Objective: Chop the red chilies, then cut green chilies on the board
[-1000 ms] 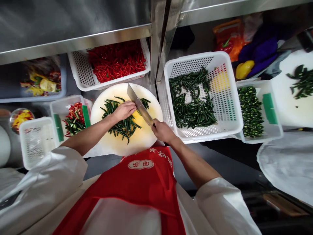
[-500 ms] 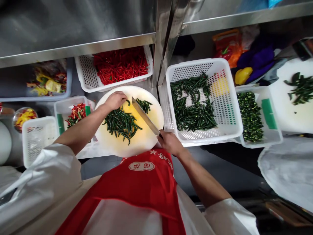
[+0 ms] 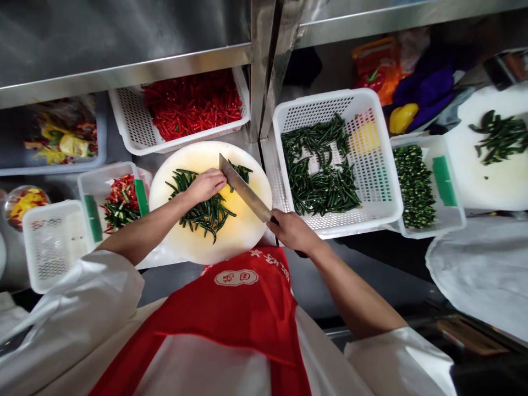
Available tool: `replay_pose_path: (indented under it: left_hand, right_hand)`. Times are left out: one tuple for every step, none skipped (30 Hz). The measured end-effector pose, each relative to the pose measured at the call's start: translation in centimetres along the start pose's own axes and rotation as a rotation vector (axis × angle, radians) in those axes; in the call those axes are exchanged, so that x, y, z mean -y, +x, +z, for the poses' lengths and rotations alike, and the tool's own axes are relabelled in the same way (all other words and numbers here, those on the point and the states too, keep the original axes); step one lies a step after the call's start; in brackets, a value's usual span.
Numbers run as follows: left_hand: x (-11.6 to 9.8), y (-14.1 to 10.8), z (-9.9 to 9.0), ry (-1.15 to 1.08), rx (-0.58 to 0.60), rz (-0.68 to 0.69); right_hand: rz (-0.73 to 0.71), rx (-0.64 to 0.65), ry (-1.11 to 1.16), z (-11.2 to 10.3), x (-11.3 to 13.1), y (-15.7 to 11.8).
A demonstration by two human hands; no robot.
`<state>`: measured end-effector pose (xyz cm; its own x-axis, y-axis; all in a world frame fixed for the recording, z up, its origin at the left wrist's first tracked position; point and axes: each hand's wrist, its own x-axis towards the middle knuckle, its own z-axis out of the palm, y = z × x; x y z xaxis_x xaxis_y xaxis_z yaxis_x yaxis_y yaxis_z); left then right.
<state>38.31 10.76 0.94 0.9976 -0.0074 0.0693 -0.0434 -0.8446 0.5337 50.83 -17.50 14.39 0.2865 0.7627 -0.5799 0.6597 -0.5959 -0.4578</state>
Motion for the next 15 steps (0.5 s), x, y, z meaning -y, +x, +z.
replay_pose_path:
  left_hand:
    - [0.1, -0.1, 0.0, -0.003, -0.002, 0.006]
    - [0.2, -0.3, 0.0, -0.006, -0.003, 0.012]
    - [0.3, -0.4, 0.0, -0.009, -0.003, 0.016]
    - [0.4, -0.5, 0.0, -0.012, -0.003, 0.017]
    - [0.5, -0.7, 0.0, -0.016, -0.002, 0.016]
    - [0.5, -0.8, 0.0, -0.021, -0.001, 0.013]
    - [0.6, -0.9, 0.0, -0.025, -0.002, 0.008]
    - [0.7, -1.0, 0.0, -0.029, -0.004, 0.004]
    - [0.7, -1.1, 0.1, -0.033, -0.005, 0.002]
    - [0.7, -1.2, 0.1, -0.036, -0.004, 0.004]
    - [0.6, -1.3, 0.2, -0.040, -0.001, 0.009]
    - [0.5, -1.4, 0.2, -0.043, 0.003, 0.016]
    - [0.3, -1.5, 0.2, -0.049, 0.005, 0.019]
    - [0.2, -1.6, 0.2, -0.058, -0.001, 0.012]
    - [0.0, -1.7, 0.0, -0.072, -0.013, -0.005]
  right_hand:
    - [0.010, 0.020, 0.001, -0.5, 0.1, 0.0]
    - [0.023, 0.040, 0.002, -0.9, 0.1, 0.0]
    - [0.038, 0.060, 0.002, -1.3, 0.2, 0.0]
    - [0.051, 0.078, 0.003, -1.6, 0.3, 0.1]
    - [0.061, 0.094, 0.003, -1.8, 0.4, 0.3]
    - [0.067, 0.107, 0.003, -1.7, 0.5, 0.6]
    - [0.068, 0.118, 0.006, -1.4, 0.5, 1.0]
    - [0.065, 0.121, 0.010, -1.0, 0.6, 1.6]
    - [0.062, 0.110, 0.014, -0.3, 0.7, 2.4]
    - [0.056, 0.082, 0.016, 0.4, 0.8, 3.2]
    - [0.051, 0.044, 0.020, 1.1, 1.0, 4.1]
    - [0.048, 0.006, 0.028, 1.7, 1.1, 5.0]
    - [0.045, -0.024, 0.041, 2.2, 1.3, 5.7]
    - [0.042, -0.042, 0.059, 2.4, 1.5, 6.2]
    - [0.036, -0.050, 0.080, 2.5, 1.6, 6.5]
